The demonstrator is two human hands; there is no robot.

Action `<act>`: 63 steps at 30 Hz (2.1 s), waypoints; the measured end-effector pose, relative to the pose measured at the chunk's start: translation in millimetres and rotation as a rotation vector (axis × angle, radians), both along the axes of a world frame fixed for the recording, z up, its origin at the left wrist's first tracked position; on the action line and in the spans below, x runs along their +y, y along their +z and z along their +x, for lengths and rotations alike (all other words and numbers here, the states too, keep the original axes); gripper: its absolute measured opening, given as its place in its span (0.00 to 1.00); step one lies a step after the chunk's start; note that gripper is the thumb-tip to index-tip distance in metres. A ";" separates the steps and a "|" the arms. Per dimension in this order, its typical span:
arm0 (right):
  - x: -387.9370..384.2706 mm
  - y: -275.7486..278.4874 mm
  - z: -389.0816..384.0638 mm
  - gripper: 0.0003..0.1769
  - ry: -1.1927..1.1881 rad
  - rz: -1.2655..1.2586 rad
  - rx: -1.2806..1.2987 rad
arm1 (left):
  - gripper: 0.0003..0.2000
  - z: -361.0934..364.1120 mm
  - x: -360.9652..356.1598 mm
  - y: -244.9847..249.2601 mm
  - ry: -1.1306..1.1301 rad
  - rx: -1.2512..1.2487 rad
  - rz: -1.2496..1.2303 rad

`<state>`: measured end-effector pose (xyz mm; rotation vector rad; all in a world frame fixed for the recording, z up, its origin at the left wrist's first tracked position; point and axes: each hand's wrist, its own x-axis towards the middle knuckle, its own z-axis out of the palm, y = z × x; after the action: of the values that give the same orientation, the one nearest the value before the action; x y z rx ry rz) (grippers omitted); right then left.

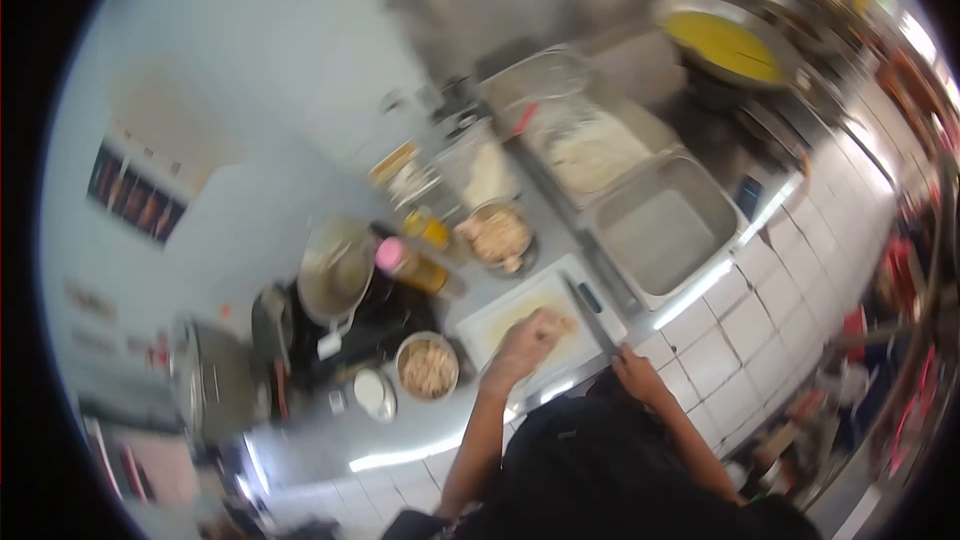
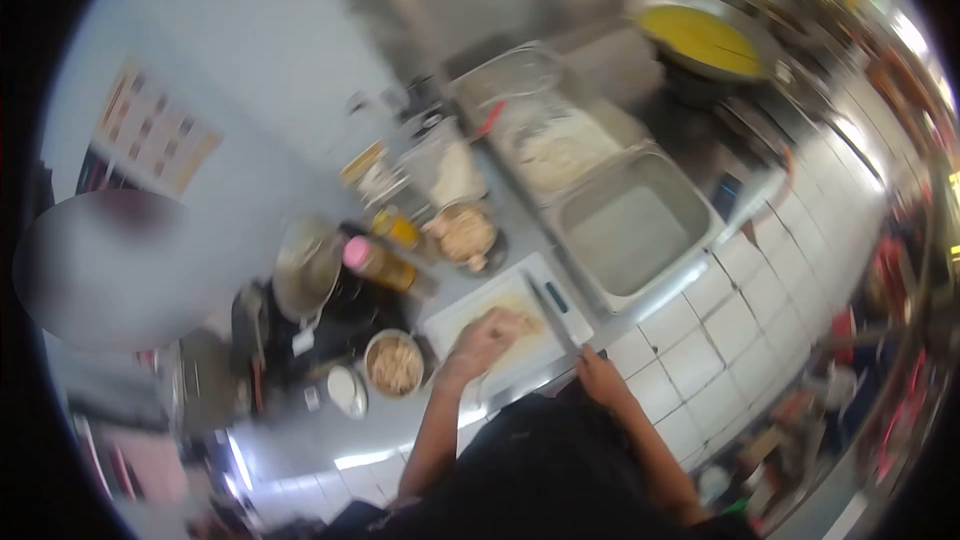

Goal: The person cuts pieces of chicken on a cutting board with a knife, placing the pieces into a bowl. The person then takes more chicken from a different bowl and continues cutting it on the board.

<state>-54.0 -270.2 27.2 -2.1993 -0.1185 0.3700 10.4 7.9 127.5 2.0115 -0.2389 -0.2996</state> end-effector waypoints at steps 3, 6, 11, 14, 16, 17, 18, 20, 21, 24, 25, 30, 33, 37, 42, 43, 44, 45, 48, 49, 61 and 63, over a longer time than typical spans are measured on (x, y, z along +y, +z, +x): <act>-19.7 -9.1 -7.1 0.13 -0.026 0.006 0.019 | 0.23 2.3 -7.4 -16.6 -0.149 -0.052 0.068; -43.6 -31.8 -11.0 0.12 -0.027 -0.049 0.047 | 0.27 23.7 6.7 -20.0 -0.305 0.018 0.228; -50.9 -12.6 -14.9 0.13 0.048 -0.138 0.050 | 0.24 59.6 35.5 46.8 0.008 0.406 0.174; -34.9 9.5 -16.0 0.14 0.113 -0.133 0.107 | 0.22 93.0 58.7 16.9 0.061 0.063 0.286; -26.8 4.8 -20.6 0.15 0.188 -0.122 0.071 | 0.22 123.9 69.0 -11.8 0.100 -0.008 0.396; -22.5 -6.4 -21.5 0.15 0.252 -0.158 0.060 | 0.21 134.1 71.2 -19.6 0.121 -0.010 0.458; -18.0 -14.3 -22.8 0.15 0.332 -0.140 0.052 | 0.21 136.9 67.1 -21.8 0.173 0.026 0.556; -8.9 -24.1 -18.9 0.16 0.487 -0.098 0.034 | 0.21 143.0 52.4 -26.4 0.272 0.094 0.758; -6.0 -26.9 -16.3 0.16 0.523 -0.114 0.025 | 0.21 146.9 48.4 -32.1 0.302 0.090 0.765; -2.9 -31.6 -13.7 0.16 0.548 -0.183 0.000 | 0.21 157.8 42.3 -66.5 0.324 0.055 0.815; -2.5 -31.8 -12.3 0.15 0.508 -0.221 -0.016 | 0.20 164.1 45.0 -77.3 0.299 0.023 0.851; -9.3 -31.0 -0.6 0.14 0.325 -0.408 -0.079 | 0.23 181.0 45.1 -77.3 0.154 0.019 0.864; -19.3 -35.3 7.2 0.11 0.262 -0.369 -0.113 | 0.21 175.0 34.4 -54.5 -0.104 -0.132 1.116; -26.6 -24.7 10.0 0.10 0.259 -0.229 -0.154 | 0.24 209.7 55.7 -130.2 -0.200 -0.319 1.304; -41.7 -18.4 11.5 0.15 0.427 -0.132 -0.132 | 0.29 218.1 49.0 -119.3 -0.250 -0.399 1.322; -43.6 -20.9 10.7 0.16 0.448 -0.127 -0.126 | 0.32 223.2 57.1 -124.3 -0.307 -0.276 1.293; -46.1 -23.2 12.0 0.16 0.473 -0.124 -0.124 | 0.31 225.9 65.4 -129.5 -0.316 -0.284 1.299; -49.0 -25.0 14.9 0.17 0.496 -0.122 -0.123 | 0.30 233.2 83.4 -154.8 -0.325 -0.293 1.306; -58.5 -21.2 15.8 0.18 0.493 -0.145 -0.073 | 0.23 227.5 67.3 -121.5 -0.469 -0.077 1.384; -61.0 -20.8 13.8 0.19 0.481 -0.149 -0.042 | 0.21 220.8 56.5 -97.8 -0.535 0.040 1.417; -80.6 -27.8 14.5 0.19 0.279 0.008 -0.029 | 0.08 119.7 70.4 2.7 0.353 -0.241 0.397; -79.8 -11.2 13.7 0.20 0.269 -0.034 0.003 | 0.07 94.1 74.8 -5.6 0.428 -0.225 0.267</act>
<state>-40.3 -349.9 16.0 -2.2207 -0.4115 0.5267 104.6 82.8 121.9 2.2987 0.1006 0.1760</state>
